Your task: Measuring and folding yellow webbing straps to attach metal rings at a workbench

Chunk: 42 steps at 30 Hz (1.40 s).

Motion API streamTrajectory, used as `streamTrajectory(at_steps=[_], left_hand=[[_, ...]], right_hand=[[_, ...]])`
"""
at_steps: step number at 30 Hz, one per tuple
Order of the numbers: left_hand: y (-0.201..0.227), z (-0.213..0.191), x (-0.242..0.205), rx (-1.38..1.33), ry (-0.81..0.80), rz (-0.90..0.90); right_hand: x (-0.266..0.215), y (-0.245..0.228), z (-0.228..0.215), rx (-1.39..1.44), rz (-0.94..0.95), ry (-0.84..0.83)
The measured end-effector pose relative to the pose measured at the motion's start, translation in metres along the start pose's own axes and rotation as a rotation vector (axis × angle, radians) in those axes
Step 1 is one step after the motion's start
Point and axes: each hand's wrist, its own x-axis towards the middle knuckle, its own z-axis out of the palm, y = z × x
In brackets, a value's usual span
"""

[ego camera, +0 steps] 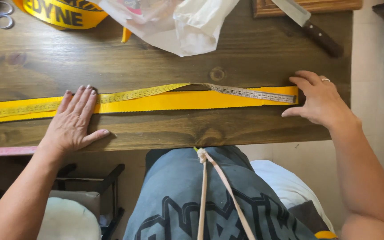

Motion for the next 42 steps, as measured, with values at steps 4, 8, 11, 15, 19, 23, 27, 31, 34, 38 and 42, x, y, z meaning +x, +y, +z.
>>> streamTrajectory(at_steps=[4, 8, 11, 15, 19, 23, 27, 31, 34, 38, 42], left_hand=[[-0.001, 0.001, 0.000, 0.036, -0.005, -0.019], [-0.003, 0.007, 0.000, 0.056, -0.114, -0.125], [-0.003, 0.005, -0.001, 0.039, -0.094, -0.110], [-0.004, 0.008, 0.001, 0.016, -0.085, -0.098], [-0.004, 0.005, 0.001, -0.009, -0.074, -0.088], [-0.002, -0.006, 0.002, -0.052, -0.008, -0.014], [0.001, -0.007, 0.004, -0.041, 0.045, 0.021], [-0.002, 0.001, 0.004, -0.073, 0.039, 0.053], [-0.002, 0.001, 0.003, -0.039, 0.018, 0.033], [-0.003, 0.003, 0.002, -0.056, 0.005, 0.027], [-0.002, 0.006, 0.001, -0.028, 0.047, 0.025]], right_hand=[[0.029, -0.056, 0.029, 0.039, -0.351, 0.338], [0.090, -0.131, 0.074, 0.130, -0.679, 0.549], [0.126, -0.146, 0.102, 0.050, -0.755, 0.567], [0.103, -0.138, 0.103, -0.081, -0.906, 0.885], [0.069, -0.102, 0.101, -0.094, -0.973, 1.053], [0.033, -0.058, 0.095, -0.033, -0.897, 1.054], [0.007, -0.032, 0.072, -0.167, -0.831, 1.083], [0.010, -0.008, 0.079, -0.221, -0.722, 1.102], [0.012, 0.008, 0.088, -0.283, -0.632, 1.094], [-0.005, 0.024, 0.103, -0.113, -0.391, 0.961], [-0.029, 0.044, 0.121, 0.251, -0.034, 1.041]])
